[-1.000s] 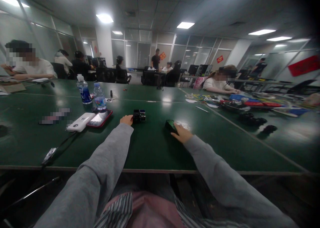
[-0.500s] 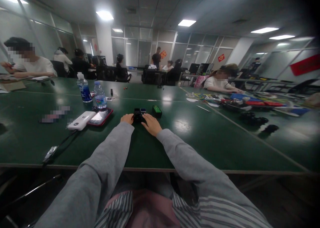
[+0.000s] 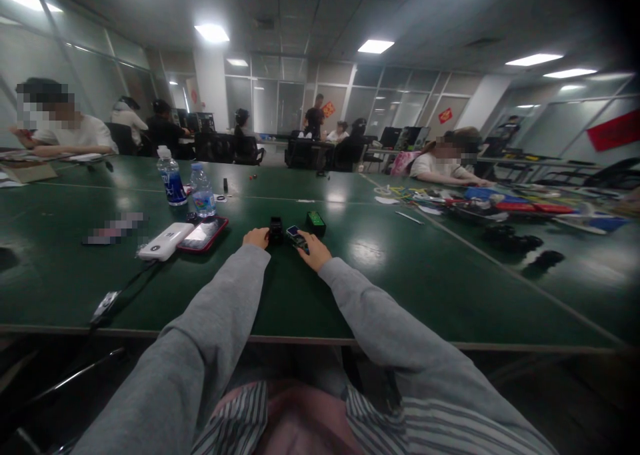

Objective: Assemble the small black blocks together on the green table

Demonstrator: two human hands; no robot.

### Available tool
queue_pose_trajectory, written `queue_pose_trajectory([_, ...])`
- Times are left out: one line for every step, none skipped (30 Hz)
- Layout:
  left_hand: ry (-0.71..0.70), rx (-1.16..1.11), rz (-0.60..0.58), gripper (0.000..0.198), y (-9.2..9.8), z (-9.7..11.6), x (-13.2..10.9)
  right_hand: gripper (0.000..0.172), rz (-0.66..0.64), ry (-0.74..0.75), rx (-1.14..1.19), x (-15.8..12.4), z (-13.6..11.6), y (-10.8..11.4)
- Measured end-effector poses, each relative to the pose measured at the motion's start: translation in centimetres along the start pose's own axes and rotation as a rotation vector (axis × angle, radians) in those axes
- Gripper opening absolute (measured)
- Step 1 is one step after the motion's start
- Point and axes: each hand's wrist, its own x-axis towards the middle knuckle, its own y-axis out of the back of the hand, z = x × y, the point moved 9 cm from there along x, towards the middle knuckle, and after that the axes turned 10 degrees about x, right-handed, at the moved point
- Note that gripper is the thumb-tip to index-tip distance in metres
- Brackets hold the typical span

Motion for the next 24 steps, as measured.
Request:
queue_pose_trajectory([0.001,-0.002,0.001,0.030,0.0,0.0,0.0,0.055,-0.012,0.019,0.016,-0.6,0.1,0.2])
queue_pose_trajectory([0.002,-0.002,0.005,0.030,0.0,0.0,0.1,0.055,-0.018,0.039,0.033,-1.3,0.3,0.5])
queue_pose_trajectory([0.003,0.001,0.007,0.030,0.0,-0.1,0.1,0.055,-0.019,0.057,0.050,-2.0,0.5,0.8])
queue_pose_trajectory([0.004,0.004,0.009,0.030,0.0,-0.1,0.1,0.055,-0.015,0.074,0.065,-2.7,0.7,1.2])
queue_pose_trajectory([0.005,0.007,0.008,0.030,-0.1,-0.1,0.1,0.055,-0.008,0.091,0.078,-3.4,0.9,1.6])
queue_pose_trajectory([0.002,0.010,0.006,0.031,-0.1,-0.1,0.1,0.056,0.001,0.104,0.087,-4.0,1.1,2.0])
queue_pose_trajectory([-0.003,0.011,0.004,0.031,-0.2,-0.1,0.1,0.056,0.009,0.112,0.091,-4.4,1.2,2.3])
queue_pose_trajectory([-0.008,0.012,0.003,0.031,-0.2,-0.1,0.2,0.055,0.015,0.113,0.089,-4.6,1.3,2.5])
queue_pose_trajectory([-0.013,0.012,0.006,0.031,-0.2,0.0,0.2,0.055,0.020,0.107,0.081,-4.7,1.3,2.7])
queue_pose_trajectory([-0.016,0.013,0.008,0.030,-0.2,0.0,0.2,0.055,0.023,0.095,0.067,-4.6,1.3,2.7])
queue_pose_trajectory([-0.018,0.015,0.009,0.030,-0.2,0.0,0.2,0.054,0.027,0.079,0.047,-4.4,1.2,2.7])
queue_pose_trajectory([-0.018,0.017,0.010,0.030,-0.2,0.0,0.2,0.054,0.031,0.062,0.019,-4.1,1.0,2.6])
queue_pose_trajectory([-0.016,0.019,0.010,0.030,-0.2,0.0,0.1,0.054,0.036,0.049,-0.014,-3.6,0.8,2.5])
queue_pose_trajectory([-0.015,0.020,0.008,0.029,-0.1,0.0,0.1,0.054,0.043,0.041,-0.051,-3.1,0.5,2.3])
queue_pose_trajectory([-0.014,0.020,0.007,0.029,-0.1,0.1,0.1,0.054,0.052,0.035,-0.090,-2.4,0.3,2.1])
queue_pose_trajectory([-0.011,0.020,0.005,0.029,-0.1,0.1,0.1,0.054,0.062,0.029,-0.127,-1.8,0.1,1.9])
queue_pose_trajectory([-0.010,0.018,0.006,0.028,0.0,0.1,0.1,0.055,0.074,0.022,-0.160,-1.1,0.1,1.7])
queue_pose_trajectory([-0.012,0.015,0.005,0.028,0.0,0.1,0.1,0.055,0.087,0.011,-0.186,-0.5,0.1,1.6])
queue_pose_trajectory([-0.015,0.013,0.006,0.028,0.1,0.2,0.1,0.057,0.099,-0.003,-0.204,0.1,0.2,1.5])
queue_pose_trajectory([-0.018,0.010,0.006,0.027,0.1,0.2,0.0,0.059,0.110,-0.017,-0.214,0.6,0.4,1.4])
queue_pose_trajectory([-0.019,0.005,0.008,0.026,0.2,0.3,0.0,0.062,0.116,-0.027,-0.218,0.9,0.5,1.3])
queue_pose_trajectory([-0.014,0.000,0.012,0.025,0.3,0.2,0.0,0.066,0.118,-0.032,-0.217,1.1,0.7,1.2])
queue_pose_trajectory([-0.004,-0.006,0.018,0.024,0.4,0.1,-0.1,0.070,0.117,-0.033,-0.212,1.2,0.8,1.2])
queue_pose_trajectory([0.014,-0.014,0.027,0.023,0.6,0.0,-0.2,0.073,0.114,-0.032,-0.204,1.2,0.9,1.1])
